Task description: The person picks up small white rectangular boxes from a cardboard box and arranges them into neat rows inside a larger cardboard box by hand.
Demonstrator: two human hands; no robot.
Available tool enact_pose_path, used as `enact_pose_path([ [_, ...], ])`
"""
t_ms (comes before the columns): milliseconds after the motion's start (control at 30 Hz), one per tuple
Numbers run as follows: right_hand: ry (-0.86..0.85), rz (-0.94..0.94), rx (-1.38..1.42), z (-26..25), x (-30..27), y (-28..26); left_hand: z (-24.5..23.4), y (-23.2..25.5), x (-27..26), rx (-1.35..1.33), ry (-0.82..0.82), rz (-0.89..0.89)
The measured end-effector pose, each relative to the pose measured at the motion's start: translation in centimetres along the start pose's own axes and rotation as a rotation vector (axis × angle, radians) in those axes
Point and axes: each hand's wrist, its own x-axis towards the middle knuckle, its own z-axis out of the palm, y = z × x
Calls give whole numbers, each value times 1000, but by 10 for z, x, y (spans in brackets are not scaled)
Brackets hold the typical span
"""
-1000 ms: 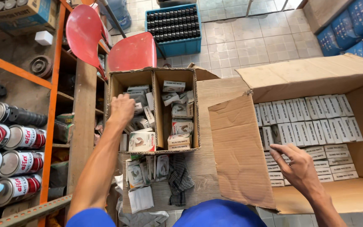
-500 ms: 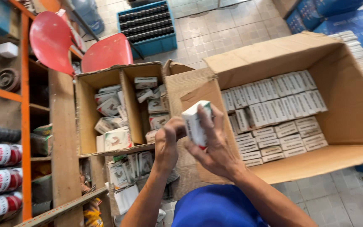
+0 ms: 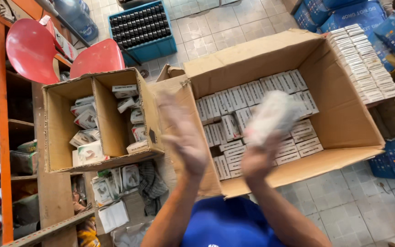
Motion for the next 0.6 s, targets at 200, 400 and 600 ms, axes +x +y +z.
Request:
enact_pose_path([
  [200, -622, -54, -562, 1, -7, -22, 16, -5, -9, 78, -113, -171],
  [400, -774, 243, -445, 2, 22, -52, 45, 0, -38, 14, -211, -442],
  [600, -1004, 94, -672, -29, 36, -51, 18, -37, -32, -77, 105, -529],
])
